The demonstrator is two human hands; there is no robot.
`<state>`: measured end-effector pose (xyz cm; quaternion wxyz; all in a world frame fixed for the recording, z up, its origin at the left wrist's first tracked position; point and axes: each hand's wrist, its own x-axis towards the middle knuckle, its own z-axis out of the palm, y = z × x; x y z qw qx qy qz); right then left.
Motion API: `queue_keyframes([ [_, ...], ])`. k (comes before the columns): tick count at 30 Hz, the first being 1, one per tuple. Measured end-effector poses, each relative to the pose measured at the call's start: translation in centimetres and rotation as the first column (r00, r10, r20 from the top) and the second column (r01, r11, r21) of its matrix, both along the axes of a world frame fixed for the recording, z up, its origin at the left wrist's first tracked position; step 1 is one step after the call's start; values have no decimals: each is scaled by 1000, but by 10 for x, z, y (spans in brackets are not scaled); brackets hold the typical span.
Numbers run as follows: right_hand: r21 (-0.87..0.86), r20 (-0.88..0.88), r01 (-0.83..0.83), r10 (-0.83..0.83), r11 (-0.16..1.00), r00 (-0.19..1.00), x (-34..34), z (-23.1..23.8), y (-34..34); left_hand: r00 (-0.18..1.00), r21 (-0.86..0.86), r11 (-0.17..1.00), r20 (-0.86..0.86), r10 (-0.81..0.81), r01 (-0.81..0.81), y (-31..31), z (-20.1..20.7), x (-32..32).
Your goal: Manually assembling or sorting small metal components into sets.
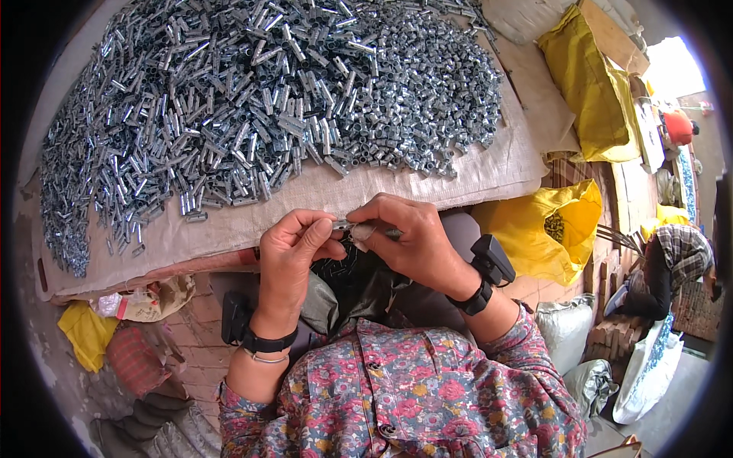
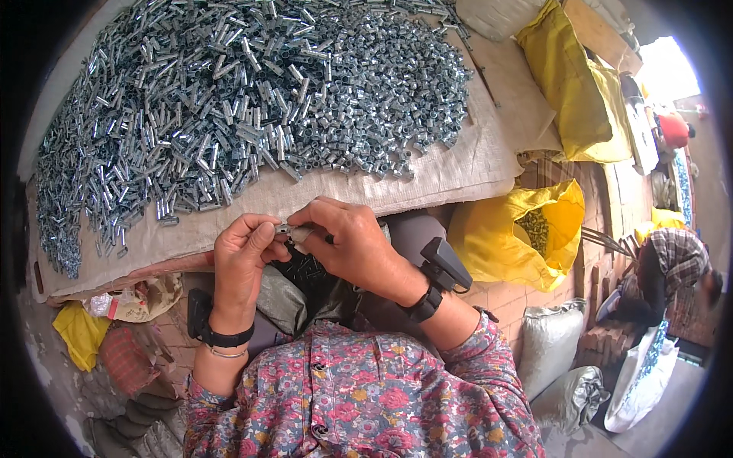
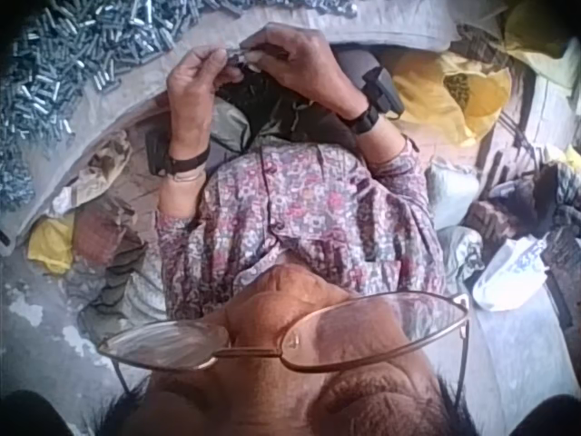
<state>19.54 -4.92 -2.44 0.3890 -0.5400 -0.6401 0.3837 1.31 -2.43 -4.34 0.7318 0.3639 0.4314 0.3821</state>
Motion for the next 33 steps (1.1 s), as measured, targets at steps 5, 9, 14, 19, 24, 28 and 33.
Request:
queue_keyframes([
  [5, 81, 68, -38, 32, 996, 997, 1, -2, -2, 999, 13, 1000, -42, -12, 13, -3, -2, -1],
  [9, 21, 12, -124, 124, 992, 992, 8, 4, -2, 996, 82, 995, -77, -47, 54, -5, -4, -3],
  [14, -232, -523, -337, 175, 913, 834, 13, -16, -4, 982, 55, 981, 14, -189, 188, -9, -1, -11],
  [19, -291, -802, -550, 114, 783, 586, 14, -18, -7, 947, -75, 948, 112, -301, 310, -7, 0, -13],
  [24, 159, 267, 16, -58, 987, 962, 40, -29, 15, 864, 65, 888, -274, -422, 454, -2, 1, -13],
  [28, 274, 541, 45, -193, 961, 819, 47, -37, 28, 653, 318, 660, -671, -351, 681, 10, 16, -4],
  [33, 236, 731, -17, -166, 972, 662, 40, -39, 33, 618, 608, 525, -764, 185, 595, 36, 8, 25],
])
